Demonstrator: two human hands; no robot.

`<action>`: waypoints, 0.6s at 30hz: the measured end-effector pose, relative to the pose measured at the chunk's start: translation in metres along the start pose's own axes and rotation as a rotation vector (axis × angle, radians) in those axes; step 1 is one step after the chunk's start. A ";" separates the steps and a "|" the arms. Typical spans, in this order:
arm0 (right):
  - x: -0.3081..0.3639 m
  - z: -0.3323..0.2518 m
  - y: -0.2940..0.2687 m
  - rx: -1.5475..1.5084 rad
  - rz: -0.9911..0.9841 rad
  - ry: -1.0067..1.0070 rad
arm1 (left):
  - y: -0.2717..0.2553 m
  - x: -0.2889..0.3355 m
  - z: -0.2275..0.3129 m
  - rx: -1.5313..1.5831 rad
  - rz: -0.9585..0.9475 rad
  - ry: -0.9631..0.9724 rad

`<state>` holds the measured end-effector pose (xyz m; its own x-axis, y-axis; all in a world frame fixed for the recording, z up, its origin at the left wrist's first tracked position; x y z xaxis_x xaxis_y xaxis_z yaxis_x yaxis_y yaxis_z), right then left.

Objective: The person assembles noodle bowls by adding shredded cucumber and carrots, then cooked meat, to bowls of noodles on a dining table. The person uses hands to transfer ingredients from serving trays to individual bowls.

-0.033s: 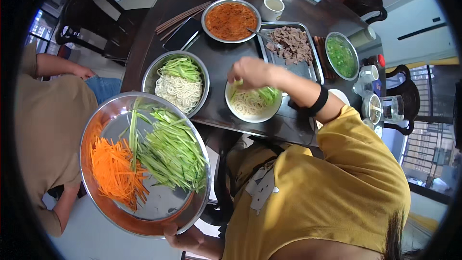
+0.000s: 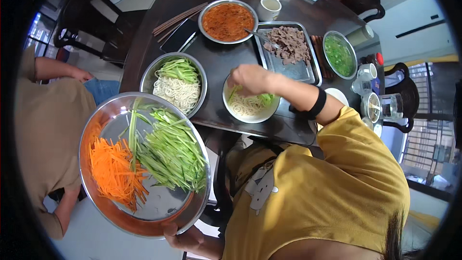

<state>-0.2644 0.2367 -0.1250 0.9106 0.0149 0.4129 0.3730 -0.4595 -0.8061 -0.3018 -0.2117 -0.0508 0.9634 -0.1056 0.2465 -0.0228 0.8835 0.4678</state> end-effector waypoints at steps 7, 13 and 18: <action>0.019 -0.029 0.004 0.110 0.376 -0.105 | 0.046 0.010 0.014 -0.083 -0.074 -0.072; 0.060 -0.020 -0.038 -0.123 0.395 -0.041 | 0.083 0.022 -0.001 -0.008 -0.161 -0.121; 0.082 0.020 -0.015 -0.064 0.431 0.098 | 0.104 0.017 -0.067 -0.022 -0.263 -0.282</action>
<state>-0.1917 0.2626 -0.0877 0.9583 -0.2725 0.0858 -0.0513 -0.4597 -0.8866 -0.2697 -0.0906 -0.0547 0.8240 -0.4484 0.3463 0.2238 0.8191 0.5282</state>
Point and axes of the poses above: each hand's wrist, its own x-axis away from the middle knuckle, its own y-axis out of the palm, z = x × y, the point moved 9 cm from there along -x, towards the middle knuckle, and after that the axes turned 12 degrees about -z, right-handed, at the moved point
